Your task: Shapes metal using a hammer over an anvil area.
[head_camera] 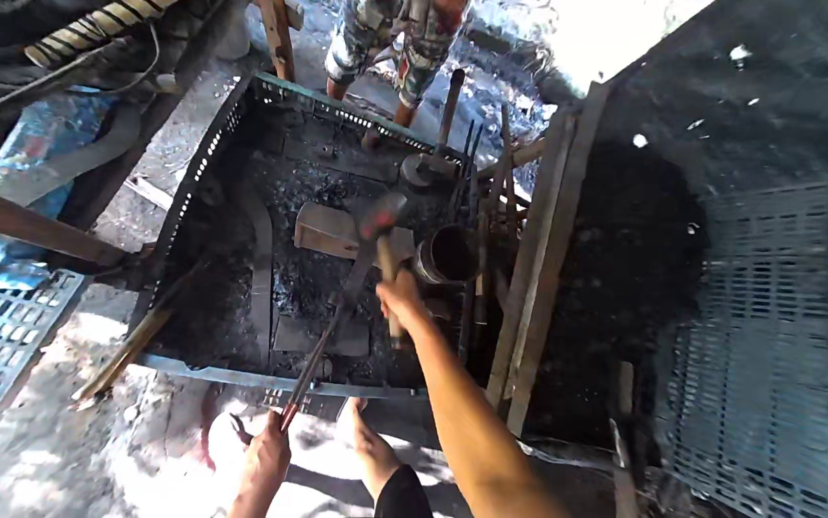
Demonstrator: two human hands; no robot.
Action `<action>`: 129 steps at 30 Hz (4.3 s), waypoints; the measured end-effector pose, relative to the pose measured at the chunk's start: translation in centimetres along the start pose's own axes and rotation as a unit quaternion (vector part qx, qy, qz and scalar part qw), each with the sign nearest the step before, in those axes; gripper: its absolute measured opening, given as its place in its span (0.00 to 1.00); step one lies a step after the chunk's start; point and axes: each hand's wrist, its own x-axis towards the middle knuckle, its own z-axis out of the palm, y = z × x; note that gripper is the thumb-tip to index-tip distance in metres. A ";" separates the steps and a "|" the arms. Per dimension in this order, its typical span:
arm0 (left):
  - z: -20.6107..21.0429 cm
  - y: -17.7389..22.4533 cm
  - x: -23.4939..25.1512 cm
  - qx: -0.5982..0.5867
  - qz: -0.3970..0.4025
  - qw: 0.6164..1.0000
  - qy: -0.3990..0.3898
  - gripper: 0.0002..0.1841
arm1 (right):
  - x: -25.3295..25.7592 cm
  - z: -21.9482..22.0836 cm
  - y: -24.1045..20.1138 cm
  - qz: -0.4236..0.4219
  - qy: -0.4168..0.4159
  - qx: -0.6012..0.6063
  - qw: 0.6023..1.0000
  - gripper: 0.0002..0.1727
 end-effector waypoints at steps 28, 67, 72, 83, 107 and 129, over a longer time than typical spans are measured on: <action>-1.8 -4.3 0.0 0.001 0.040 0.999 -0.006 0.20 | -14.6 -17.4 -16.5 -0.277 0.130 -0.100 0.947 0.27; -1.6 -6.0 -0.7 0.015 0.050 0.998 -0.045 0.20 | -13.2 -16.0 -13.4 -0.238 0.095 0.027 0.966 0.21; -1.9 -5.7 -1.1 0.022 0.029 0.998 -0.043 0.19 | -12.3 -16.4 -14.3 -0.334 0.257 -0.056 0.905 0.22; -0.4 -7.2 -1.4 0.026 0.040 0.998 -0.030 0.20 | -5.5 -6.5 -8.6 -0.054 0.003 0.138 0.989 0.15; -1.2 -7.4 -1.3 0.041 0.050 0.998 -0.026 0.20 | -14.9 -14.8 -14.4 -0.254 0.056 -0.053 0.964 0.24; -2.0 -7.5 -2.5 0.051 0.051 0.997 -0.019 0.20 | -4.8 -14.0 -5.0 -0.112 0.108 0.071 0.985 0.21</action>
